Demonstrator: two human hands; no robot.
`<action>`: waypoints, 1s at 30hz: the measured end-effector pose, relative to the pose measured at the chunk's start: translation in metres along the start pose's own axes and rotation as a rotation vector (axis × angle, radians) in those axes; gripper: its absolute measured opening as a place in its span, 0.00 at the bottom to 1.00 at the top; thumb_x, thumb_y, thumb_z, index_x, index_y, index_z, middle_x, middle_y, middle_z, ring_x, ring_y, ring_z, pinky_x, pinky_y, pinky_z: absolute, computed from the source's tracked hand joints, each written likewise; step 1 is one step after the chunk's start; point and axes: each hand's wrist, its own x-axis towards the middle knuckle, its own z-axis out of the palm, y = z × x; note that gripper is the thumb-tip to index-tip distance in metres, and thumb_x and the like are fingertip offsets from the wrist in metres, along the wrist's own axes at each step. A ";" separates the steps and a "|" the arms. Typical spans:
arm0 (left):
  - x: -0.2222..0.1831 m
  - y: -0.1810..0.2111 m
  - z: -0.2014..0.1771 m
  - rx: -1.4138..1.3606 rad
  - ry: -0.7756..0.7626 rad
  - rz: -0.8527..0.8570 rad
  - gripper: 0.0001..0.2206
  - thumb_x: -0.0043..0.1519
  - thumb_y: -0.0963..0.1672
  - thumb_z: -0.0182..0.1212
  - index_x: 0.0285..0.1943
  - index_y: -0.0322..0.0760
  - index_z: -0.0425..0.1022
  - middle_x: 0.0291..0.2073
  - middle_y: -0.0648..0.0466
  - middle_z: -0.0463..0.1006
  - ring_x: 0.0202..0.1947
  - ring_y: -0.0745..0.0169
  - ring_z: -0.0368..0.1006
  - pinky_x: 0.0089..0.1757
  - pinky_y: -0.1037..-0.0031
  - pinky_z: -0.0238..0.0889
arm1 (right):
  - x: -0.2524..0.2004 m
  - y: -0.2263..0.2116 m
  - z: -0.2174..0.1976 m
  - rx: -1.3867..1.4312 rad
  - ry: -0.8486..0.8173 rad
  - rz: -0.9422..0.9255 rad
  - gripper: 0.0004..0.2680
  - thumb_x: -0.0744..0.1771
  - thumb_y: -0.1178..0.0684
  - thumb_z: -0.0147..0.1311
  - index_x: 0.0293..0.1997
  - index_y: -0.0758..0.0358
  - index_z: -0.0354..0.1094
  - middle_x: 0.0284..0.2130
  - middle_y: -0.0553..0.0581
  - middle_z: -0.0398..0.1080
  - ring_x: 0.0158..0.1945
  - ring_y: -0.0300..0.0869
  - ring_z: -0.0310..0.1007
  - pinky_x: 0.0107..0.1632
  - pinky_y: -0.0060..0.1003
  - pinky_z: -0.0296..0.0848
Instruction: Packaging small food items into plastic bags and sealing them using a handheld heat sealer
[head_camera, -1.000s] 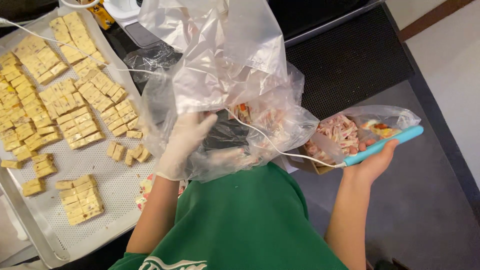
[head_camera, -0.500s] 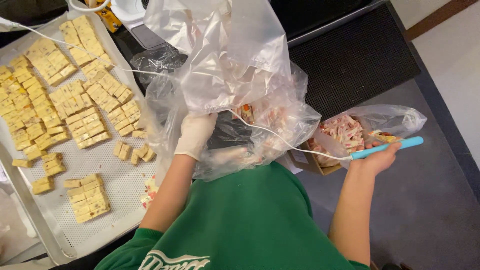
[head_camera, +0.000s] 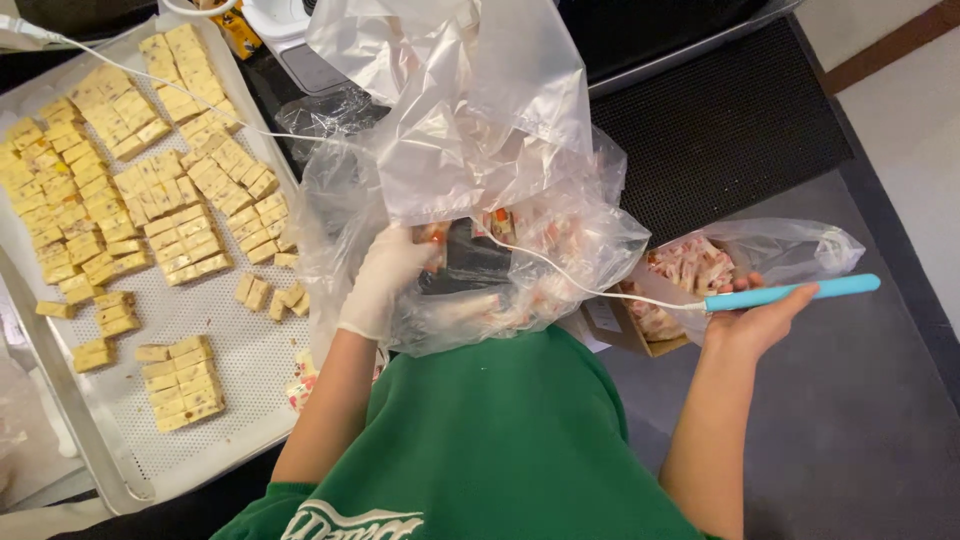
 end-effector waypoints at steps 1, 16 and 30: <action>-0.028 0.019 -0.016 -0.103 -0.180 -0.051 0.19 0.51 0.45 0.53 0.53 0.50 0.75 0.34 0.61 0.83 0.33 0.72 0.78 0.45 0.76 0.66 | -0.002 0.000 0.000 -0.022 -0.042 -0.051 0.20 0.61 0.33 0.45 0.47 0.56 0.67 0.25 0.49 0.71 0.26 0.36 0.71 0.34 0.32 0.72; -0.094 0.055 -0.015 -1.079 -0.692 0.531 0.21 0.59 0.38 0.57 0.62 0.31 0.64 0.45 0.46 0.77 0.42 0.60 0.78 0.40 0.72 0.75 | -0.113 -0.004 0.038 -0.294 -1.050 -0.264 0.21 0.69 0.36 0.38 0.59 0.67 0.54 0.27 0.61 0.66 0.15 0.40 0.62 0.12 0.30 0.65; -0.120 0.060 -0.024 -0.996 -0.420 0.685 0.23 0.49 0.39 0.72 0.54 0.34 0.73 0.45 0.50 0.78 0.46 0.61 0.76 0.48 0.70 0.73 | -0.133 0.003 0.038 -0.319 -1.292 -0.219 0.22 0.71 0.41 0.37 0.63 0.75 0.50 0.35 0.65 0.67 0.25 0.38 0.67 0.23 0.30 0.69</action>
